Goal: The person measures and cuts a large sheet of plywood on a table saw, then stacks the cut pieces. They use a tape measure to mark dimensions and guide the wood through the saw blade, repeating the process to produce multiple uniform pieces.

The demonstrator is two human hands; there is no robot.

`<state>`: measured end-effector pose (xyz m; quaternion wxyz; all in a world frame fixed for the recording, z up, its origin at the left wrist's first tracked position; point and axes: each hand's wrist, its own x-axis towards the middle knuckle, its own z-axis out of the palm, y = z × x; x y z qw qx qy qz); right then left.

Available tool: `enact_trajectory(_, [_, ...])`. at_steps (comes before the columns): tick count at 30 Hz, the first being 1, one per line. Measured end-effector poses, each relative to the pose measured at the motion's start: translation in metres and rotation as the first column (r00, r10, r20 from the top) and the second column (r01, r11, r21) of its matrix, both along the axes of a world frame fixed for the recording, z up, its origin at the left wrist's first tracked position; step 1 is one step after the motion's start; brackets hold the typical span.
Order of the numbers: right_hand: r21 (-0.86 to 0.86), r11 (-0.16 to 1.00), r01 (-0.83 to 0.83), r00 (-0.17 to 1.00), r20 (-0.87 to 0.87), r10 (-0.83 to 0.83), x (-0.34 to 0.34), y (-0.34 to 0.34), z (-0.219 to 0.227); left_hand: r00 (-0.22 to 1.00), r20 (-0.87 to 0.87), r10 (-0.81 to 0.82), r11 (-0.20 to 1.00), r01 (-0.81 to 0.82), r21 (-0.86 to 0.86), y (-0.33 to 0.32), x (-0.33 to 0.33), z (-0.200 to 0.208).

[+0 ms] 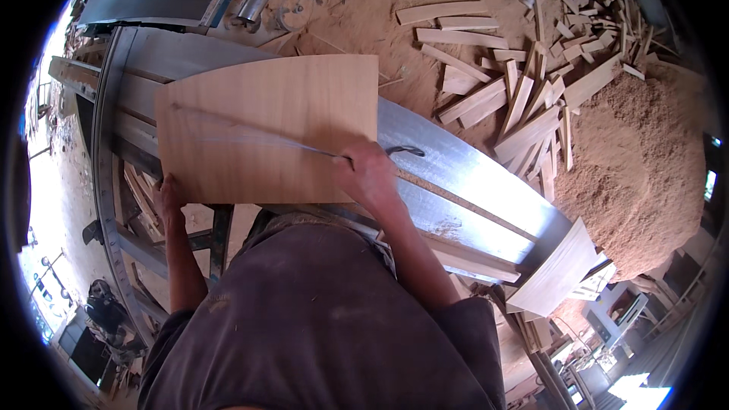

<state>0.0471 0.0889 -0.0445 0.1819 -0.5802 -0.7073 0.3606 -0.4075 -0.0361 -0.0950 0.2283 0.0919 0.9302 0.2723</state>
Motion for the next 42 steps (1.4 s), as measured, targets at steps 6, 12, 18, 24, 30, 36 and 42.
enact_trajectory(6, [0.009,0.894,0.447,0.894,0.026,-0.447,0.040,-0.042,-0.005,0.940,0.341,-0.018,0.999,0.031,-0.033,-0.030,-0.013,0.035])
enact_trajectory(12, [-0.373,0.698,0.611,0.722,-0.097,-0.685,0.022,-0.034,0.003,0.950,0.312,-0.018,0.934,-0.095,0.344,-0.101,-0.032,-0.016])
enact_trajectory(18, [-0.559,0.677,0.478,0.439,-0.516,-0.736,-0.056,0.052,-0.012,0.892,0.440,0.103,0.779,-0.347,0.522,-0.130,-0.042,-0.011])
enact_trajectory(24, [-0.595,0.674,0.438,0.308,-0.605,-0.734,-0.149,0.126,-0.011,0.903,0.361,0.231,0.612,-0.424,0.668,-0.128,-0.061,-0.042])
enact_trajectory(30, [-0.530,0.807,0.261,0.546,-0.608,-0.576,-0.194,0.129,-0.028,0.720,0.502,0.479,0.424,-0.690,0.586,-0.110,-0.063,-0.064])
enact_trajectory(36, [-0.415,0.905,0.098,0.853,-0.433,-0.291,-0.200,0.087,-0.022,0.667,0.555,0.497,0.335,-0.737,0.586,-0.090,-0.050,-0.046])
enact_trajectory(42, [-0.161,0.936,-0.314,0.932,-0.240,0.272,-0.203,0.062,-0.007,0.652,0.532,0.540,0.320,-0.744,0.587,-0.085,-0.055,-0.052])
